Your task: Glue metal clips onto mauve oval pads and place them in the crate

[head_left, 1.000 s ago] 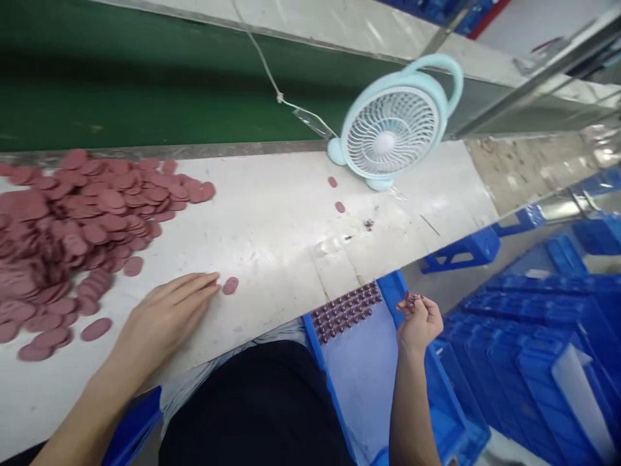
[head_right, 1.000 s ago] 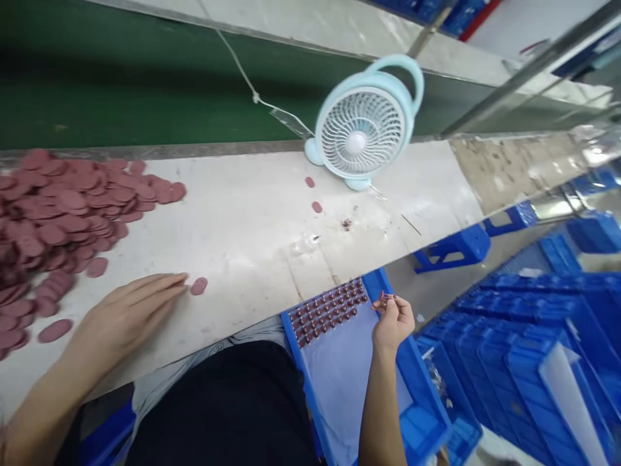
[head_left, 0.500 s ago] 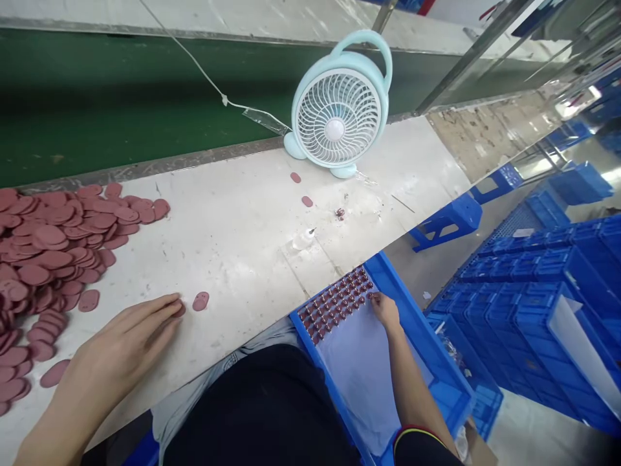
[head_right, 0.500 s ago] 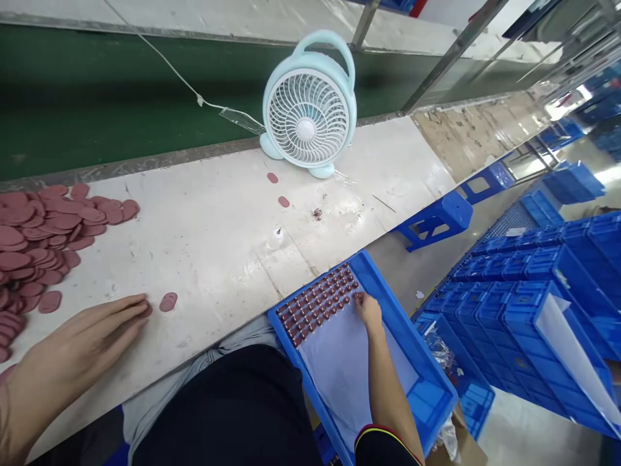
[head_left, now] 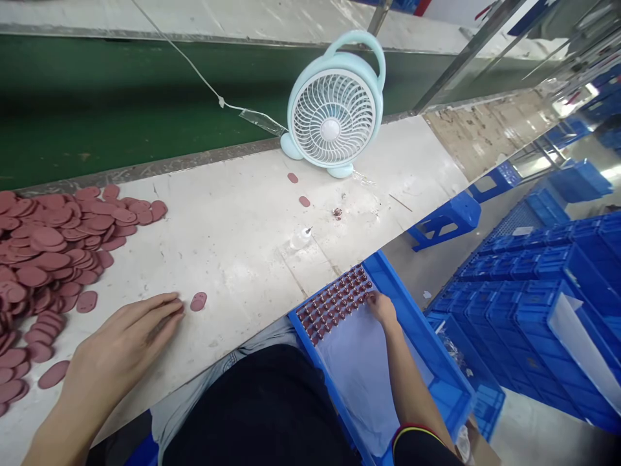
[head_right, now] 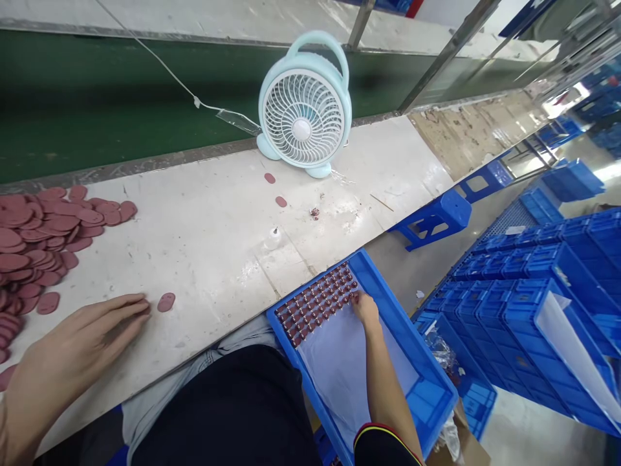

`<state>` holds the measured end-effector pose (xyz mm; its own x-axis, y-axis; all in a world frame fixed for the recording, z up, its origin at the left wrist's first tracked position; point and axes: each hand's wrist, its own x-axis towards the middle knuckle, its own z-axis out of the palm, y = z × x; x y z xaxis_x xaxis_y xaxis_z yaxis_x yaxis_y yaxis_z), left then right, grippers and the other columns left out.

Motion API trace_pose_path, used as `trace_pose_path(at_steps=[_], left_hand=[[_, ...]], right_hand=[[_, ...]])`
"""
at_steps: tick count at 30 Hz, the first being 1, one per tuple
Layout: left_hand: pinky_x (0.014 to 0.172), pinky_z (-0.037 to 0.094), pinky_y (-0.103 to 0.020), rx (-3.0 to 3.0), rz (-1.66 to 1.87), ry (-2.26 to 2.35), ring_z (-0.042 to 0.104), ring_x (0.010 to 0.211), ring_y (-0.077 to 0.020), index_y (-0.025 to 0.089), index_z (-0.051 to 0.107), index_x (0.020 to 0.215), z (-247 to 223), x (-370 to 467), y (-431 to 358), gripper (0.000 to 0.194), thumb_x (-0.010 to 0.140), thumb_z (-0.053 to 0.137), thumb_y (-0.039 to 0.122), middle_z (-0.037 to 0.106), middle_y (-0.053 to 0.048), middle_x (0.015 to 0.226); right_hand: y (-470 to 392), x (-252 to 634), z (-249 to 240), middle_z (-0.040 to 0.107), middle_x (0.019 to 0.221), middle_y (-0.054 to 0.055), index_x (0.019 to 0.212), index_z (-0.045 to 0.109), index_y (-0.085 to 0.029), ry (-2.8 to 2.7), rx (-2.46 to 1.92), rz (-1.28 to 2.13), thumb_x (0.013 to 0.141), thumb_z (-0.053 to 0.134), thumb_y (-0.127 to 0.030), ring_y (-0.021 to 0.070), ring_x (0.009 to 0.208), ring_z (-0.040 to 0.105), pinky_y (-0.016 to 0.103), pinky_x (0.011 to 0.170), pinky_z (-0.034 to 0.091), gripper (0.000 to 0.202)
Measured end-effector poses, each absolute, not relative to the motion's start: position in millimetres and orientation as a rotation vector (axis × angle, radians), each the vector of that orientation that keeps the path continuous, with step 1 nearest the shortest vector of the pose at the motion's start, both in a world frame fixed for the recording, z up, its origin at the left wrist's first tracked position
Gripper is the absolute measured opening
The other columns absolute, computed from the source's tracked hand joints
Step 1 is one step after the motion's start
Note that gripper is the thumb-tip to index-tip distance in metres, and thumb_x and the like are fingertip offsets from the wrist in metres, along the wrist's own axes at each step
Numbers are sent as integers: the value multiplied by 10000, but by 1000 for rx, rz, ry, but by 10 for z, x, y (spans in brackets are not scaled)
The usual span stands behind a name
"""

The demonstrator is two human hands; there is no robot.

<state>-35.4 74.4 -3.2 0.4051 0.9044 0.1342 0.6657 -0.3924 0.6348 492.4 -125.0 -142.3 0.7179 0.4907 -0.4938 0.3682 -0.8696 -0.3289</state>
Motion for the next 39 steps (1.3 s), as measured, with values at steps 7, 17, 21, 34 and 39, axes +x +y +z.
trace_pose_path(at_steps=[7, 17, 21, 34, 39], left_hand=[[928, 556, -436, 1840, 742, 1582, 680, 1003, -270, 325, 725, 1023, 1, -478, 644, 245, 813, 709, 451, 721, 22, 1163], [505, 525, -139, 301, 980, 925, 755, 799, -183, 236, 789, 945, 3, -56, 287, 288, 678, 856, 323, 791, -69, 1023], [547, 531, -122, 228, 988, 739, 760, 869, -179, 223, 785, 972, 91, 106, 184, 244, 741, 819, 297, 784, -94, 1076], [682, 574, -176, 212, 1020, 677, 754, 914, -182, 217, 756, 1056, 99, 98, 180, 329, 738, 809, 151, 771, -90, 1108], [511, 560, -193, 302, 1028, 738, 720, 638, -126, 216, 737, 1097, 99, 97, 199, 412, 702, 841, 166, 731, -109, 1195]], right_hand=[[-979, 4538, -774, 655, 1057, 65, 1124, 617, -154, -435, -2270, 620, 960, 593, -403, 179, 907, 643, 338, 782, 561, 299], [310, 2746, -206, 612, 802, -8, 1177, 661, -154, -203, -740, 1586, 930, 435, -676, 58, 505, 447, 133, 326, 325, 620], [794, 2696, -210, 599, 747, -56, 1091, 670, -178, -123, -420, 1708, 859, 673, -547, 40, 515, 474, 96, 390, 424, 436], [279, 1884, 454, 500, 520, -43, 947, 707, -302, -500, -1076, 1627, 872, 565, -577, 75, 327, 341, 188, 275, 278, 319], [306, 1833, 354, 487, 511, -32, 954, 708, -354, -572, -1115, 1612, 936, 429, -547, 77, 316, 288, 178, 278, 213, 340]])
